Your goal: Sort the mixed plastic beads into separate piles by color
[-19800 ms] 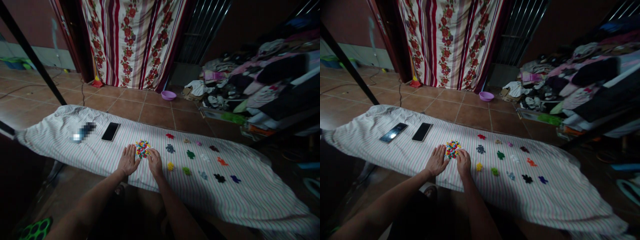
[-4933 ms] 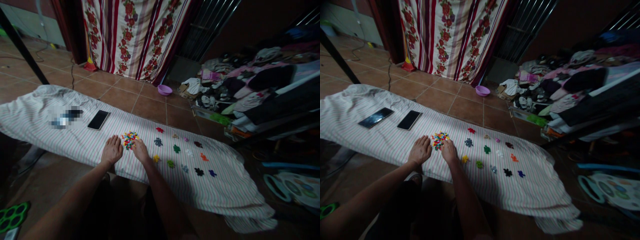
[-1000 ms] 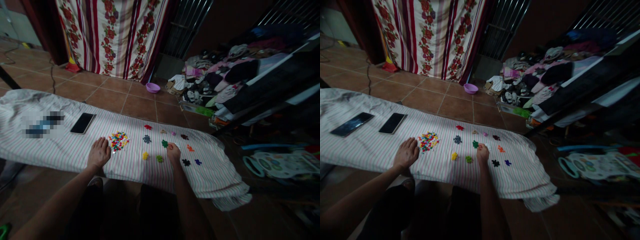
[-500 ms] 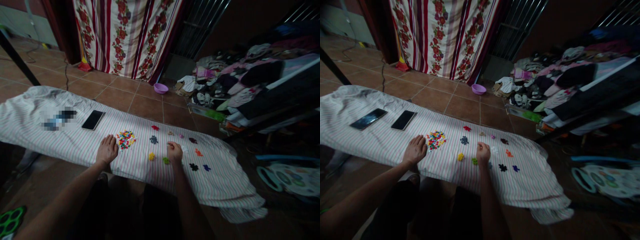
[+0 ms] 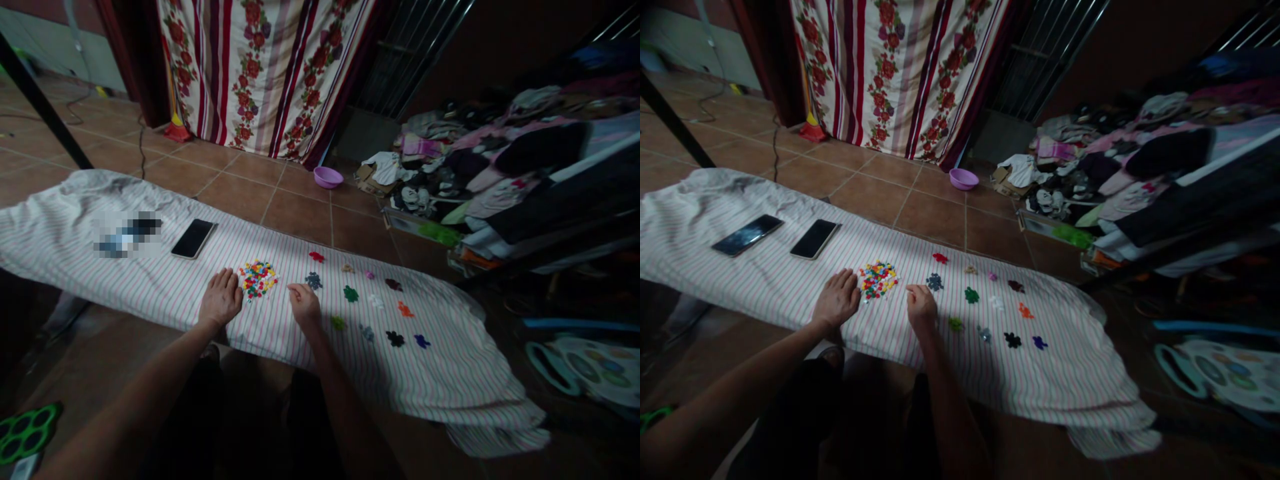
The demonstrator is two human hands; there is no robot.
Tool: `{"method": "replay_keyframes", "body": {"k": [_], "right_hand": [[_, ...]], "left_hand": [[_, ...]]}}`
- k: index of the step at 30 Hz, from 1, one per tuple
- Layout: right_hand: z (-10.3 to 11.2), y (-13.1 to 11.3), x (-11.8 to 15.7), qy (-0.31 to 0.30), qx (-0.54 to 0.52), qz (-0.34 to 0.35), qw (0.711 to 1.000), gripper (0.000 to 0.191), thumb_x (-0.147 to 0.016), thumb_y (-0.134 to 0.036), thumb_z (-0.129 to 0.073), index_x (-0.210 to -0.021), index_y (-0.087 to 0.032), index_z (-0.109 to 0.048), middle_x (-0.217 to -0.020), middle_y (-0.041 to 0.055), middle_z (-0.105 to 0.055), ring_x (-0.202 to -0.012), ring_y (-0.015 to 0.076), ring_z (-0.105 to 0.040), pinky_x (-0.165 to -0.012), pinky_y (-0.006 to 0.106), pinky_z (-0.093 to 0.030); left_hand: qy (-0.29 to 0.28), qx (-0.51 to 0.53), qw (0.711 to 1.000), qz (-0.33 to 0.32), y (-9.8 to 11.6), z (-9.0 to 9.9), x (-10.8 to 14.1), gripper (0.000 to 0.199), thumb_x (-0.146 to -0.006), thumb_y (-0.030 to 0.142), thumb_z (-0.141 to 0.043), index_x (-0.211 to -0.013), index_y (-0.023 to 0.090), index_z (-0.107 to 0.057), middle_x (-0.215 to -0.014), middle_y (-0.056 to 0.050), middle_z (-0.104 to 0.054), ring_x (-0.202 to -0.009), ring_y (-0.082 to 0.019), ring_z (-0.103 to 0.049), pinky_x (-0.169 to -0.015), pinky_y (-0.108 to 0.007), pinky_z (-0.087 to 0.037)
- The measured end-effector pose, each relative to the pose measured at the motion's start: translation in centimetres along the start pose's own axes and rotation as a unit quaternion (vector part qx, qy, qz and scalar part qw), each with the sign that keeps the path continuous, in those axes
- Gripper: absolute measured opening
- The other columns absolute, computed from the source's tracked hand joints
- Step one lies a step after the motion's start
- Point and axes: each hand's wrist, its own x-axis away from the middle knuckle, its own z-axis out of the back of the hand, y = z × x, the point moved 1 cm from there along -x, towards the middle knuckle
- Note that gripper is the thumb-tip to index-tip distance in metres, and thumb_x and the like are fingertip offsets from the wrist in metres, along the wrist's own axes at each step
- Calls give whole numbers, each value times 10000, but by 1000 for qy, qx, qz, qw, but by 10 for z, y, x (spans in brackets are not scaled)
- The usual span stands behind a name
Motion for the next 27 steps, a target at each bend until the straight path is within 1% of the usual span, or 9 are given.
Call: {"method": "replay_keyframes", "body": {"k": [2,7,11,16,20,23,27], "right_hand": [[-8,-11,2,-21,-7,9,1000,289,-859,-138,-485,-962,-211,-745,-940,56,-692,-832,172,-651,-824,279,-524],[-26,-37,5,-70,-8,32,997,271,-883,-141,-524,-1007,-240,-744,-975,47,-669,-881,172,-645,-828,275,-523],[-35,-53,5,-96,12,54,994,275,-882,-128,-552,-1041,-247,-743,-1003,52,-658,-958,181,-629,-897,284,-502],[-40,-66,1,-108,44,58,992,245,-920,-184,-568,-1074,-262,-742,-1044,61,-654,-1015,194,-601,-929,298,-481],[-41,-75,-3,-125,78,65,987,243,-927,-201,-575,-1093,-260,-741,-1041,68,-657,-1046,205,-583,-951,313,-464],[-42,-80,-5,-135,98,58,984,228,-926,-210,-584,-1080,-263,-743,-1048,65,-662,-1044,205,-579,-951,317,-458],[-43,-82,-5,-136,100,48,984,198,-918,-212,-596,-1050,-250,-739,-1042,64,-667,-1030,206,-581,-949,316,-450]], "left_hand": [[-1,-1,1000,2,0,0,0,452,-926,308,-384,-1233,68,-615,-1384,-222,-589,-1356,-343,-497,-1140,-504,-376],[-4,-4,1000,6,1,-1,0,463,-924,298,-386,-1241,48,-613,-1388,-229,-583,-1357,-354,-494,-1138,-506,-379],[1,-4,1000,3,1,-1,0,459,-924,291,-391,-1234,40,-617,-1379,-230,-591,-1352,-354,-499,-1140,-500,-380],[7,1,1000,-1,1,-2,0,444,-931,295,-388,-1228,57,-618,-1376,-228,-592,-1350,-347,-504,-1131,-507,-390],[6,12,1000,10,2,-3,0,428,-922,282,-405,-1228,69,-617,-1384,-222,-587,-1368,-335,-487,-1148,-497,-371],[4,16,1000,15,2,-3,0,428,-921,273,-404,-1231,67,-614,-1386,-225,-584,-1375,-331,-479,-1156,-492,-360],[6,6,1000,6,2,-3,0,440,-931,285,-377,-1234,68,-611,-1387,-225,-584,-1368,-334,-487,-1144,-500,-370]]}}
